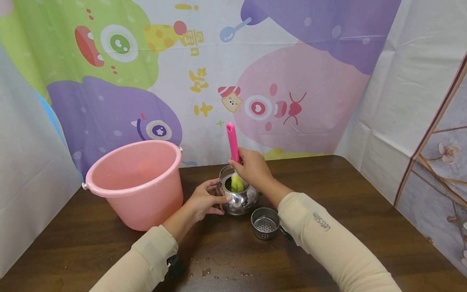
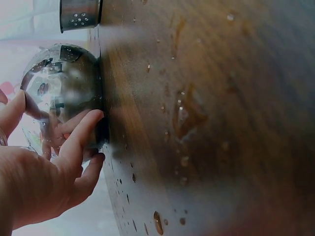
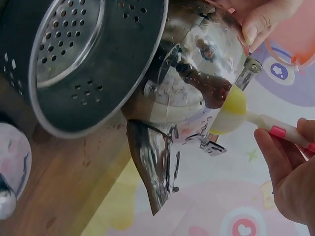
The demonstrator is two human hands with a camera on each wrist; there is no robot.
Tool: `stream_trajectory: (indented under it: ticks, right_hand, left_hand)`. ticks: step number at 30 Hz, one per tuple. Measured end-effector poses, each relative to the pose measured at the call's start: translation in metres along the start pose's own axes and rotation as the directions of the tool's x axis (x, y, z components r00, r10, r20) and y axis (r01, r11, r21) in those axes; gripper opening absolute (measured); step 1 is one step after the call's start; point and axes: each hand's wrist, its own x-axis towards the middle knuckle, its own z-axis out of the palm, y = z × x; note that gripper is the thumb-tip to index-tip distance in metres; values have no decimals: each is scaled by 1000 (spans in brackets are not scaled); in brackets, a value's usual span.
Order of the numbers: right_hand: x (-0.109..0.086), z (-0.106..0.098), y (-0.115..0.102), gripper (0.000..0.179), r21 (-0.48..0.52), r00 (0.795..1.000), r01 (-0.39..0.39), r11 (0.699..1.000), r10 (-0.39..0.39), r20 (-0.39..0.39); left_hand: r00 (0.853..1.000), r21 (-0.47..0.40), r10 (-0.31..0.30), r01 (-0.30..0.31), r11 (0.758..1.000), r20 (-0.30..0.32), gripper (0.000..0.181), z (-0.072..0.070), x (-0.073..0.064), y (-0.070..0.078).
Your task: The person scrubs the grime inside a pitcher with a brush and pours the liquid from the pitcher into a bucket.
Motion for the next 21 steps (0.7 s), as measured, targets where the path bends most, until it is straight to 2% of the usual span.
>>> stream_trajectory:
  ticks: [6,11,16,21]
  right_hand:
    - [0,-4,1,18,2,999,-25,1000,25,35]
    - [1,-2,0,17,94,995,-93,991,90,31]
    - [2,3,-2,16,210,988,-156,965,154,25]
    - [2,7,-3,17,205,988,-150,967,155,-12]
  left_hand:
    - [1000,4,3,-3,1000,-2,76,0,-1,0]
    - [1000,6,1,-1,1000,-2,76,0,-1,1]
    - [1000,9,-1,1,1000,1,76,-1,0,0]
    - [1000,2,-3,3,1000,1,77,0,-1,0]
